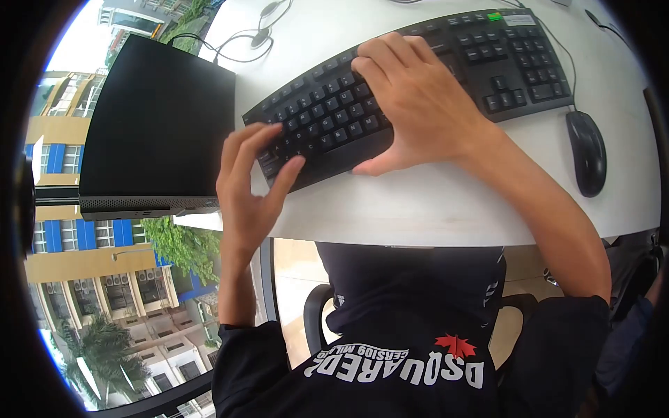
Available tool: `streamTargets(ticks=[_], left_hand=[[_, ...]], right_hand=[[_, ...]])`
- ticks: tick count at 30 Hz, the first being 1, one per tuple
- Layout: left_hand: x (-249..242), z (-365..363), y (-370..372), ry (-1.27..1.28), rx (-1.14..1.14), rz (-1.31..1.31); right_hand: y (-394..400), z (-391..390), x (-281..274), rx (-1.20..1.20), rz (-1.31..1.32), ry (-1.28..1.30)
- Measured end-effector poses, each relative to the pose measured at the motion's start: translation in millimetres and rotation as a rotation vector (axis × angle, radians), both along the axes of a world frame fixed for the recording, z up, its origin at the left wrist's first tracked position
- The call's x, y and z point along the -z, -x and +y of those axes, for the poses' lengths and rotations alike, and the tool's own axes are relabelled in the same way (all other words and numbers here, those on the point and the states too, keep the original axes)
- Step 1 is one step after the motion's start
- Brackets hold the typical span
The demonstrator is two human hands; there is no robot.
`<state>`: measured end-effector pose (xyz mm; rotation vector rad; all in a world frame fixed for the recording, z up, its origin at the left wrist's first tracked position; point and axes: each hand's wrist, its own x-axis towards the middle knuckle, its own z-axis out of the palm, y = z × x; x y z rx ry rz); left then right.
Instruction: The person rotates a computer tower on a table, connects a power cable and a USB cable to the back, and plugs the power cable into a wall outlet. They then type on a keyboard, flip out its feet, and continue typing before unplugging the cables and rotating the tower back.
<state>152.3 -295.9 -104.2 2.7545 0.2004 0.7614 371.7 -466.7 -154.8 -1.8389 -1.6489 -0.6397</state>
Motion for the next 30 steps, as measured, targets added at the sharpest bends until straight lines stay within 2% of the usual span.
streamTargets(ticks=[6, 9, 15, 21, 24, 27, 30], left_hand=[[6.9, -5.8, -49.4, -0.164, 0.066, -0.036], [11.3, -14.7, -61.7, -0.166, 0.025, -0.044], [8.9, -15.9, -71.8, -0.055, -0.025, -0.037], [4.7, -12.0, -72.6, -0.048, -0.012, -0.016], [-1.3, 4.6, -73.3, 0.018, 0.078, 0.019], [-11.0, 11.0, -73.6, 0.127, 0.072, 0.096], [-16.4, 10.9, -75.3, 0.05, 0.053, 0.141]], right_hand=[[0.1, -0.5, -1.9, -0.021, -0.009, -0.038], [-0.9, -0.4, -1.1, -0.026, -0.013, -0.05], [-1.7, 0.3, 1.8, -0.035, -0.031, -0.078], [-1.9, 0.6, 2.3, -0.036, -0.04, -0.092], [-2.3, 0.3, 2.0, -0.041, -0.031, -0.074], [-3.0, 0.9, 2.4, -0.028, -0.029, -0.054], [-3.6, 1.9, 4.0, -0.036, -0.039, -0.08]])
